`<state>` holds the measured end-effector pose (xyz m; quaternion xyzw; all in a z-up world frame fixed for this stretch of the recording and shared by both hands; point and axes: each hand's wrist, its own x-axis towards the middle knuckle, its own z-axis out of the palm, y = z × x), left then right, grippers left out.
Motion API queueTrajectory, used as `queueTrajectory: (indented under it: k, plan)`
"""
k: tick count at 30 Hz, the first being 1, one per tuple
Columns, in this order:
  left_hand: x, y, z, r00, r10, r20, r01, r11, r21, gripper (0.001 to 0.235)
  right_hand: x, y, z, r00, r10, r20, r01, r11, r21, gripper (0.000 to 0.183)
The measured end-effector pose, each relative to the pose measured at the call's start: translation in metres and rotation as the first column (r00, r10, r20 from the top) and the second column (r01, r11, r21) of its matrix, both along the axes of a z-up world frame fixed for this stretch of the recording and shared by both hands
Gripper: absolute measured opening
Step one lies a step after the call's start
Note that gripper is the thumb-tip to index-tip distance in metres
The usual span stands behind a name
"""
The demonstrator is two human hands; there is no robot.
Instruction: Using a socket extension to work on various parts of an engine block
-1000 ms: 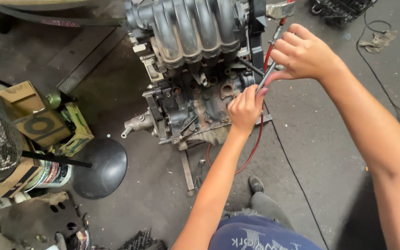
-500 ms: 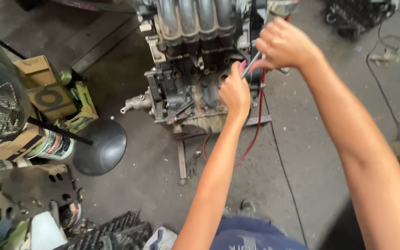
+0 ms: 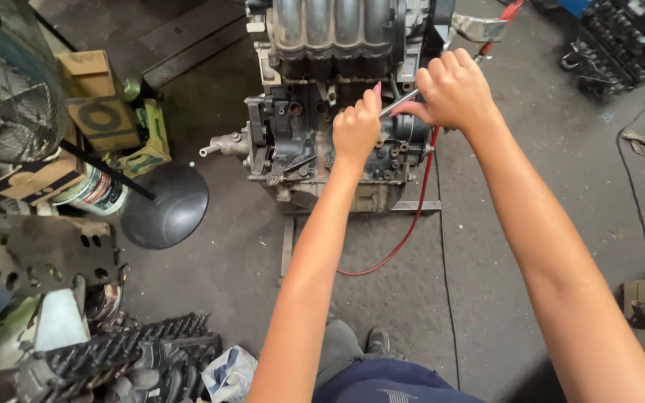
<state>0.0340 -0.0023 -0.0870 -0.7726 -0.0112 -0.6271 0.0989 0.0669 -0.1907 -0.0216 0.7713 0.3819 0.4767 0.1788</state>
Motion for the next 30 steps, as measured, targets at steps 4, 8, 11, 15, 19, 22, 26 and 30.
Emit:
queueTrajectory:
  k: [4,8,11,15,19,22,26,30]
  plan:
    - [0.012,0.014,0.012,0.999,-0.015,0.035,0.012,0.996,0.089,0.045,-0.007,0.004,-0.017,1.000,-0.008,0.018,0.007,0.996,0.093,0.079]
    - [0.021,0.029,0.017,0.985,-0.173,0.024,0.162,0.959,0.233,0.055,-0.018,0.010,-0.029,0.994,-0.111,-0.002,0.108,0.962,0.251,0.078]
    - [0.020,0.026,0.015,0.984,-0.178,0.004,0.174,0.967,0.188,0.058,-0.016,0.006,-0.026,0.996,-0.049,-0.077,0.065,0.971,0.230,0.071]
    - [0.028,-0.010,0.014,0.999,-0.010,-0.042,0.001,0.978,-0.207,0.052,-0.004,-0.005,-0.016,0.992,-0.005,-0.129,0.026,0.986,0.164,0.065]
    - [0.024,-0.014,0.013,0.998,0.024,0.050,-0.007,0.948,-0.317,0.053,-0.007,0.001,-0.028,0.998,-0.044,-0.048,0.053,0.979,0.195,0.071]
    - [0.018,-0.002,0.020,0.993,0.014,0.121,0.012,0.978,-0.209,0.053,-0.008,0.005,-0.031,0.999,-0.044,-0.007,0.044,0.973,0.226,0.072]
    - [0.016,0.007,0.025,0.978,-0.097,0.185,0.106,0.994,-0.039,0.055,-0.011,0.006,-0.035,0.995,-0.100,-0.014,0.101,0.974,0.202,0.072]
    - [0.018,0.017,0.033,0.968,-0.164,0.187,0.149,0.984,0.093,0.052,-0.018,0.011,-0.043,0.990,-0.137,-0.042,0.143,0.951,0.275,0.069]
